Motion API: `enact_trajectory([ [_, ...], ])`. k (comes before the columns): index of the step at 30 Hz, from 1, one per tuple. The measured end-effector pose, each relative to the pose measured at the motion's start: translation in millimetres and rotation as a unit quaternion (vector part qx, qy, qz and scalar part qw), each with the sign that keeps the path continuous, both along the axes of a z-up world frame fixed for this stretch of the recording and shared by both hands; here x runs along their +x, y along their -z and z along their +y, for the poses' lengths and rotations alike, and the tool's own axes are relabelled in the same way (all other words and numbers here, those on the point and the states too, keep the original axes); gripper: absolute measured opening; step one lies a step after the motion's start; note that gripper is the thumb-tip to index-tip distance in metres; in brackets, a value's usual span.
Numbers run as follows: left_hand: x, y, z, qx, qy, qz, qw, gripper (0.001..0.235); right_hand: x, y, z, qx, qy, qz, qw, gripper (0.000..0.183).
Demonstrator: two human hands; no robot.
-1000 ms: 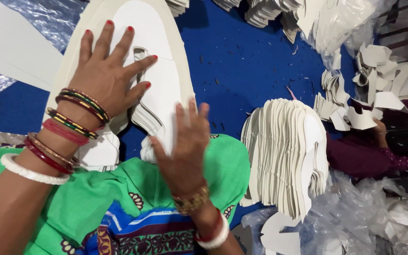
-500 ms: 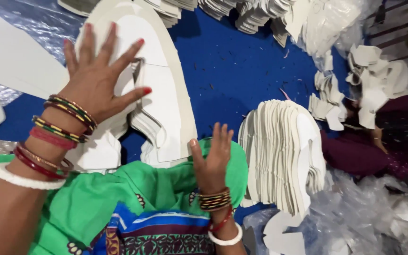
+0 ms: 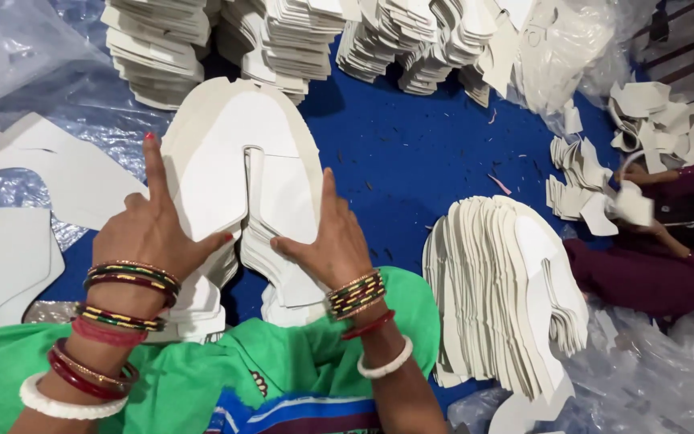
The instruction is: The person sorts and stacks white shoe upper components on a blue floor.
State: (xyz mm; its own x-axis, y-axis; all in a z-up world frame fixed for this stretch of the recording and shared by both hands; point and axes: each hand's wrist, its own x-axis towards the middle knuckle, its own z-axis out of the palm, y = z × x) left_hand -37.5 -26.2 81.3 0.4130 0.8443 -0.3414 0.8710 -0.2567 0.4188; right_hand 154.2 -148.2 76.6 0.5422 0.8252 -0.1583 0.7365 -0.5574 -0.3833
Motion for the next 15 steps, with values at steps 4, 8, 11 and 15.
enact_trajectory([
  [4,2,27,2,-0.030,0.009,0.017,0.999,0.157,-1,-26,29,-0.055,-0.032,-0.009,0.998,0.143],
  [8,3,26,-4,0.072,0.023,0.023,0.997,0.163,32,11,57,-0.095,-0.148,-0.036,0.984,0.145],
  [11,2,13,-11,-0.015,0.007,0.020,1.000,0.155,45,30,65,0.017,-0.152,0.049,0.987,0.142],
  [15,-2,9,-15,-0.099,0.006,0.091,0.991,0.159,36,3,58,-0.066,-0.163,0.087,0.981,0.126],
])
